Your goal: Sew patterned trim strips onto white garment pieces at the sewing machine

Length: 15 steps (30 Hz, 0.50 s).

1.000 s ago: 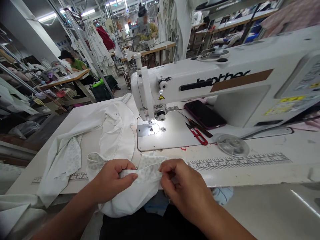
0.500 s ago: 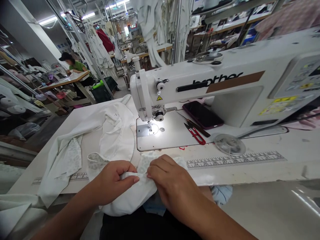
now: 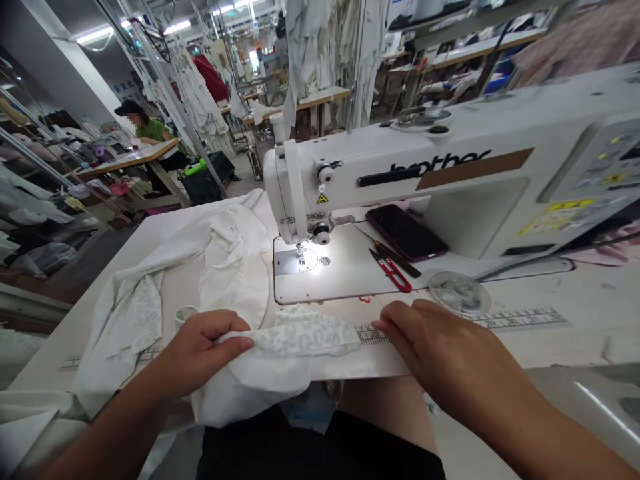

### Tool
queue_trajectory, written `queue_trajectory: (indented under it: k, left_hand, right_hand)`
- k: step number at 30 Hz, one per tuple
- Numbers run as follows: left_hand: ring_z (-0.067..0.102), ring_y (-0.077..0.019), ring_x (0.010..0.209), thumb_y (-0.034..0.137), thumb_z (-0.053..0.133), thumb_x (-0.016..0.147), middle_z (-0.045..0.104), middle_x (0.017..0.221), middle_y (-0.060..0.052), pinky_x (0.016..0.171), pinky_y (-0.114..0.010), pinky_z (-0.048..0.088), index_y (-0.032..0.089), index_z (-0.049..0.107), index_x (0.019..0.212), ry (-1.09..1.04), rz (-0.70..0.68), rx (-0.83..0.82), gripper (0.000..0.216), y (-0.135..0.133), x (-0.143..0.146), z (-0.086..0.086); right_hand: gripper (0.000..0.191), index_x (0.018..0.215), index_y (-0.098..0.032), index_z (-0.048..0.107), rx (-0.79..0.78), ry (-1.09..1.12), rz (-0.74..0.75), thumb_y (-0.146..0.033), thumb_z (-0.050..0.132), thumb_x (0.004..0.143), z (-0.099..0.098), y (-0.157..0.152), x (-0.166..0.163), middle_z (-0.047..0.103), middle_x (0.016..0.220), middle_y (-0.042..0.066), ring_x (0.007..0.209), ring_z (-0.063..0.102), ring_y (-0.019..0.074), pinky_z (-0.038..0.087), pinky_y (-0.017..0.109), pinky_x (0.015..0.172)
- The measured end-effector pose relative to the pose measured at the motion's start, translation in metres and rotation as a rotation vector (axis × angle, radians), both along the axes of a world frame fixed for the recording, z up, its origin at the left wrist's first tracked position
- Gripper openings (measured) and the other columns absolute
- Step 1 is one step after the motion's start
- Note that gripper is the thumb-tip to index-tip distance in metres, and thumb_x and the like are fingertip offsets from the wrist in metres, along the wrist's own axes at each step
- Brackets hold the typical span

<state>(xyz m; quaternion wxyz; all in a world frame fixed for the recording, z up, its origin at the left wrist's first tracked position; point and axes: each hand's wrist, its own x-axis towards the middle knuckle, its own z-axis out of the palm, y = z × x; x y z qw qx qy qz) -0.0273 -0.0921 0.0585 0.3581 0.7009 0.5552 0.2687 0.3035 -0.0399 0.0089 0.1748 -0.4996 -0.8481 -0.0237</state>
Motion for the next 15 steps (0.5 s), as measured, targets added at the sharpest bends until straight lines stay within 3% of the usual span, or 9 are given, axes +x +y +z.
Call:
queue_trajectory:
  k: [3, 5, 8, 11, 13, 15]
  left_hand:
    - [0.064, -0.0137, 0.075, 0.022, 0.059, 0.086, 0.071, 0.08, 0.0, 0.066, -0.023, 0.048, 0.021, 0.072, 0.088, 0.003, -0.075, 0.052, 0.013, 0.002, 0.007, -0.002]
    - [0.065, -0.013, 0.077, 0.02, 0.06, 0.086, 0.072, 0.084, 0.001, 0.068, -0.022, 0.049, 0.024, 0.072, 0.094, -0.004, -0.106, 0.078, 0.016, 0.002, 0.014, -0.002]
    - [0.064, -0.0108, 0.071, 0.021, 0.063, 0.085, 0.07, 0.078, 0.002, 0.064, -0.02, 0.048, 0.024, 0.073, 0.092, 0.003, -0.13, 0.123, 0.012, 0.0, 0.019, 0.002]
    - [0.06, -0.0101, 0.064, 0.021, 0.064, 0.086, 0.065, 0.069, 0.003, 0.061, -0.021, 0.047, 0.023, 0.073, 0.086, 0.076, -0.128, 0.214, 0.01, -0.001, 0.014, 0.002]
    - [0.059, -0.0114, 0.064, 0.021, 0.063, 0.086, 0.062, 0.066, 0.002, 0.061, -0.023, 0.047, 0.021, 0.072, 0.081, 0.169, -0.105, 0.279, 0.01, -0.002, 0.009, -0.001]
    - [0.061, -0.0145, 0.072, 0.019, 0.063, 0.086, 0.064, 0.074, -0.001, 0.067, -0.027, 0.05, 0.018, 0.071, 0.077, 0.251, -0.076, 0.364, 0.012, -0.004, 0.008, -0.007]
  right_hand:
    - [0.037, 0.08, -0.023, 0.065, 0.048, 0.073, 0.049, -0.042, 0.037, 0.096, 0.009, -0.004, -0.013, 0.063, 0.07, 0.006, 0.061, 0.061, 0.0235, 0.045, 0.035, 0.051]
    - [0.029, 0.103, -0.021, 0.066, 0.049, 0.224, 0.166, -0.035, 0.042, 0.096, 0.015, -0.006, -0.035, 0.07, 0.092, 0.008, 0.087, 0.064, 0.0263, 0.052, 0.04, 0.072]
    - [0.033, 0.126, -0.021, 0.057, -0.104, 0.391, 0.401, -0.03, 0.049, 0.095, 0.023, -0.008, -0.07, 0.066, 0.119, 0.008, 0.112, 0.057, 0.0247, 0.047, 0.041, 0.092]
    - [0.017, 0.104, -0.022, 0.066, -0.26, 0.411, 0.545, -0.027, 0.052, 0.095, 0.028, -0.01, -0.092, 0.071, 0.095, 0.003, 0.09, 0.063, 0.0192, 0.047, 0.036, 0.081]
    - [0.016, 0.086, -0.02, 0.066, -0.231, 0.39, 0.552, -0.022, 0.052, 0.094, 0.028, -0.011, -0.098, 0.068, 0.076, 0.0, 0.074, 0.06, 0.0165, 0.044, 0.033, 0.073]
    - [0.019, 0.08, -0.018, 0.065, -0.134, 0.362, 0.533, -0.018, 0.051, 0.094, 0.026, -0.013, -0.101, 0.064, 0.07, 0.0, 0.069, 0.057, 0.0163, 0.04, 0.033, 0.07]
